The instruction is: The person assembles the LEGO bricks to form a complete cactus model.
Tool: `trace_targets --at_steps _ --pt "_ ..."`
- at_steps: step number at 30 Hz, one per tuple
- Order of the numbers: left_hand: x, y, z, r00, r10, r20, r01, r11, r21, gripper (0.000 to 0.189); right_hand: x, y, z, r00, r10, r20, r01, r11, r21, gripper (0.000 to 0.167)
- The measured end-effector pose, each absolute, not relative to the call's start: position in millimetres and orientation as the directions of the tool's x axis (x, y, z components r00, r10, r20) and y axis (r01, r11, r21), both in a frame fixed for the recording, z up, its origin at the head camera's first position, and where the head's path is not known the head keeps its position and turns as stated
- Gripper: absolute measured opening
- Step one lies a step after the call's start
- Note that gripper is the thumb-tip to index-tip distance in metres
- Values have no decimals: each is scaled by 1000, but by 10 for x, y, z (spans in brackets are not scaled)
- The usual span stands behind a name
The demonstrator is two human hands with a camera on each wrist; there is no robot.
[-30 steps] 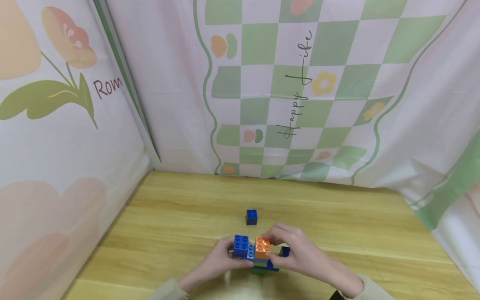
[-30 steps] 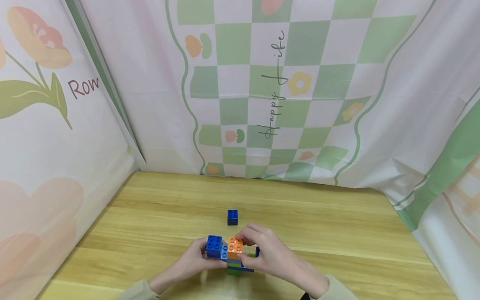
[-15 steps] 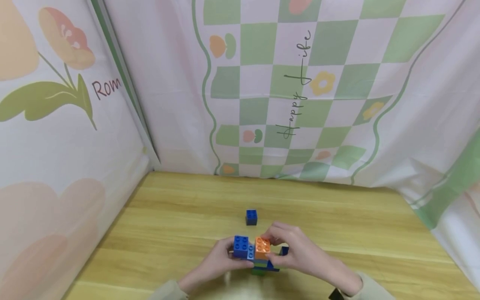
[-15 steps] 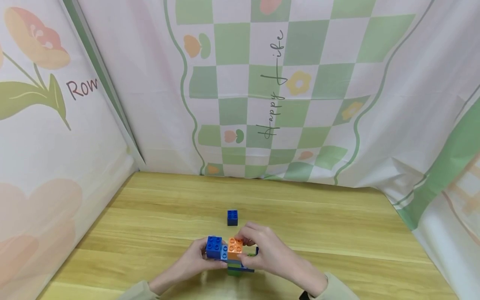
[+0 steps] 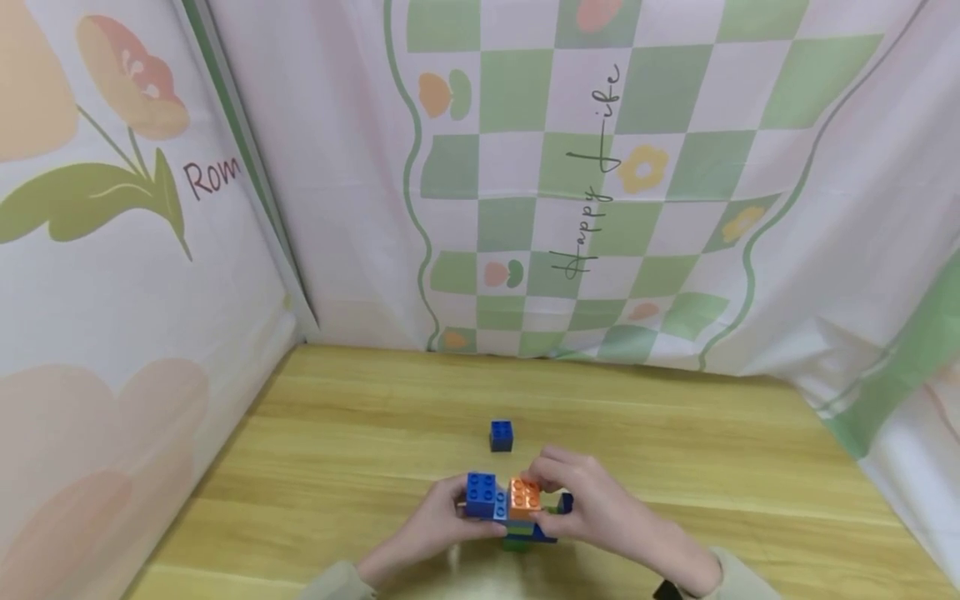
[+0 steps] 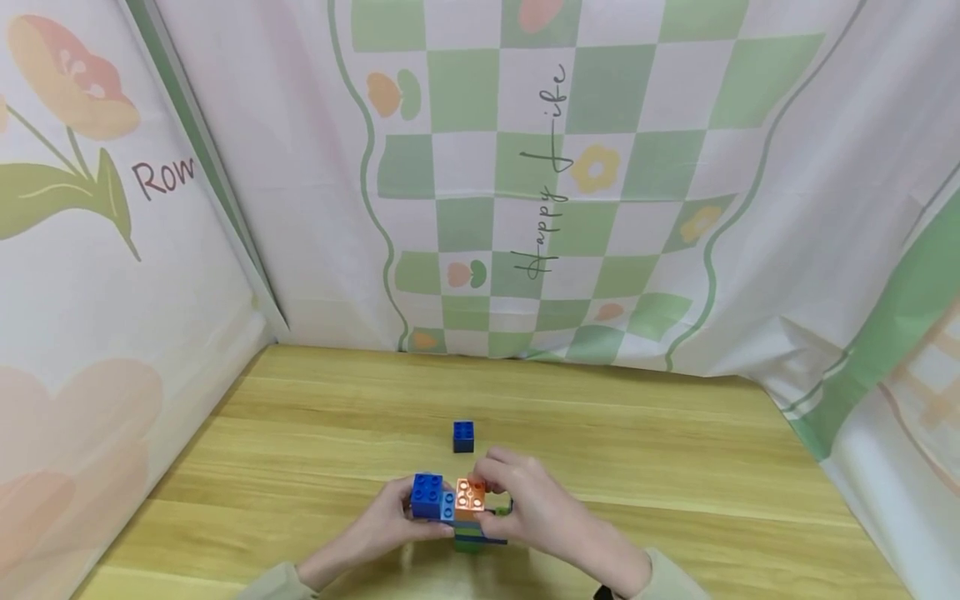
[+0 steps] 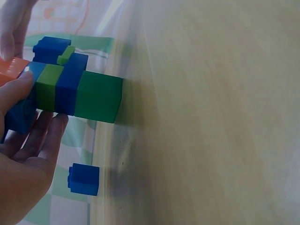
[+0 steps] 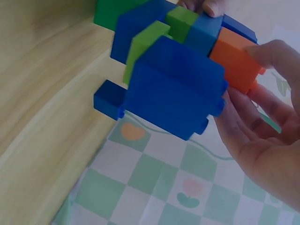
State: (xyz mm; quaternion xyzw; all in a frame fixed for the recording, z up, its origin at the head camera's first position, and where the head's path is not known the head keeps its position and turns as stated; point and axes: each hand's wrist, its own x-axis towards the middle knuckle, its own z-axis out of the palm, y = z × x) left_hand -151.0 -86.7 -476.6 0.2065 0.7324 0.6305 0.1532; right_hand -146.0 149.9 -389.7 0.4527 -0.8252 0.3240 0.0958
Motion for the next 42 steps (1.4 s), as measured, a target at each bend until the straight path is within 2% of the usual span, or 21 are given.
trace_targets --at_steps 3,11,22,30,42 --pt "-1516 -874 -4773 -865 500 42 119 124 985 42 -1489 1490 -3873 -569 -699 433 -804 365 -469 28" --pt "-1538 -885 -4797 -857 513 47 130 128 983 42 -1550 1494 -3818 -630 -716 300 -718 391 -575 23" --pt "-1558 -865 -4802 -851 522 64 149 122 981 43 -1508 1463 -3804 -617 -698 362 -773 454 -443 25" --pt "-1557 -859 -4781 -853 517 66 150 122 981 42 -1511 1446 -3790 -590 -709 387 -801 453 -390 27" --pt "-1541 -875 -4798 -855 515 66 141 107 984 42 -1510 1419 -3783 -603 -714 356 -789 467 -400 28"
